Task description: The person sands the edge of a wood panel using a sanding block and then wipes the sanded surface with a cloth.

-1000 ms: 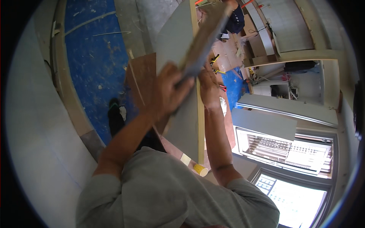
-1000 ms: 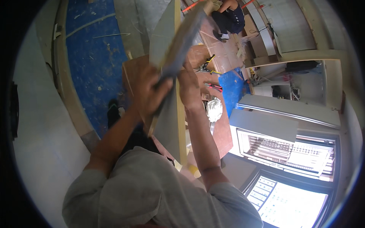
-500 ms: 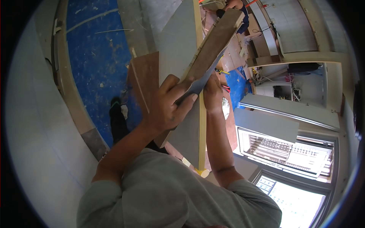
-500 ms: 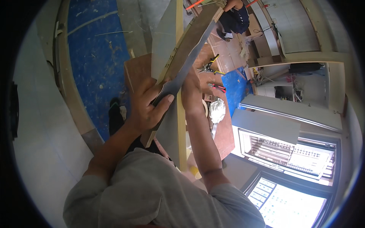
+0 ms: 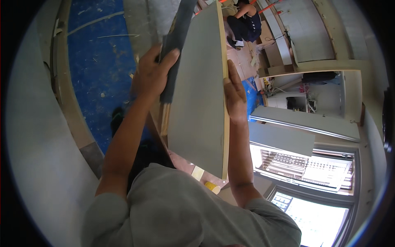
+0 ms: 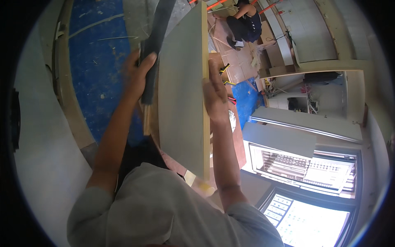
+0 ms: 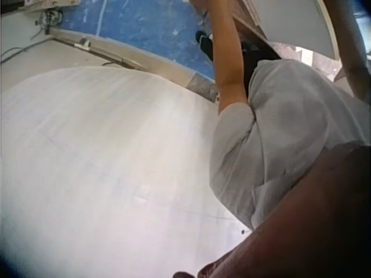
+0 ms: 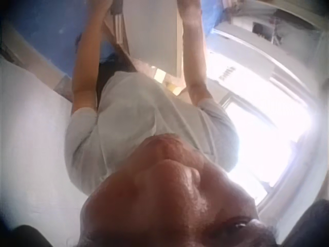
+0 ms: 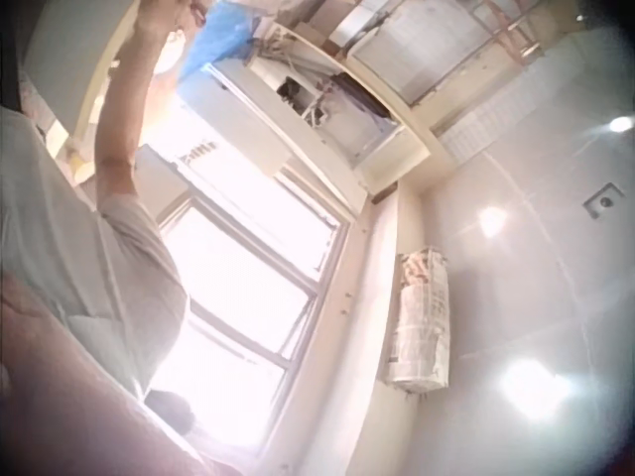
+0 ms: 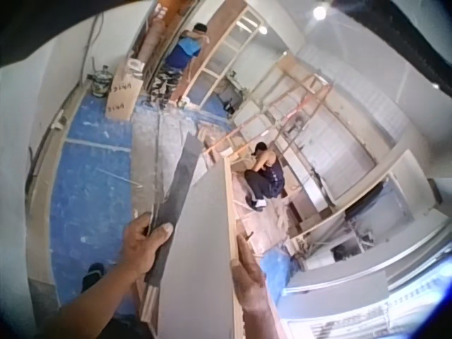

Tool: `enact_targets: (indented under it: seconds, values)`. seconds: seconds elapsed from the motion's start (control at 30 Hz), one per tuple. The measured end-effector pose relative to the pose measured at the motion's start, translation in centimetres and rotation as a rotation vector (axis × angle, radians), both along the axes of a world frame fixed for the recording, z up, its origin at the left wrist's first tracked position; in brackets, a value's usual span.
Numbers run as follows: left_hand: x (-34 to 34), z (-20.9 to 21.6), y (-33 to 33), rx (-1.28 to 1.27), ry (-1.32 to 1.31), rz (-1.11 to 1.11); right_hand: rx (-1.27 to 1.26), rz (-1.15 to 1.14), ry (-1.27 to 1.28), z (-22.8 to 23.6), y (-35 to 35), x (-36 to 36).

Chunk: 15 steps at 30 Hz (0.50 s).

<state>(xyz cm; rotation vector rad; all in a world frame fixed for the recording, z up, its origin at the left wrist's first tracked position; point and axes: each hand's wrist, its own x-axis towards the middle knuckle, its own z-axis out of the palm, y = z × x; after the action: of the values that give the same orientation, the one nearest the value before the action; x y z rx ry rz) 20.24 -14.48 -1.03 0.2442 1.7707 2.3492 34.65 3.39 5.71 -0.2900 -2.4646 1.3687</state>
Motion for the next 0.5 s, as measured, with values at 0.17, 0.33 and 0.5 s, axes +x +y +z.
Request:
enact_targets:
  seconds: [0.17,0.33,0.5]
  values:
    - [2.3,-4.6,-3.4,-0.09,0.063,-0.015,-0.042,0.002,-0.103,1.3,-1.3,-1.5]
    - [3.5,-5.2,-5.3,0.027,-0.077,-0.184,0.218,-0.071,-0.178,2.2,-0.5,-6.6]
    - [2.5,-7.2,-6.2,-0.097,0.116,-0.183,0.186,0.001,-0.103,0.4,5.4,-13.3]
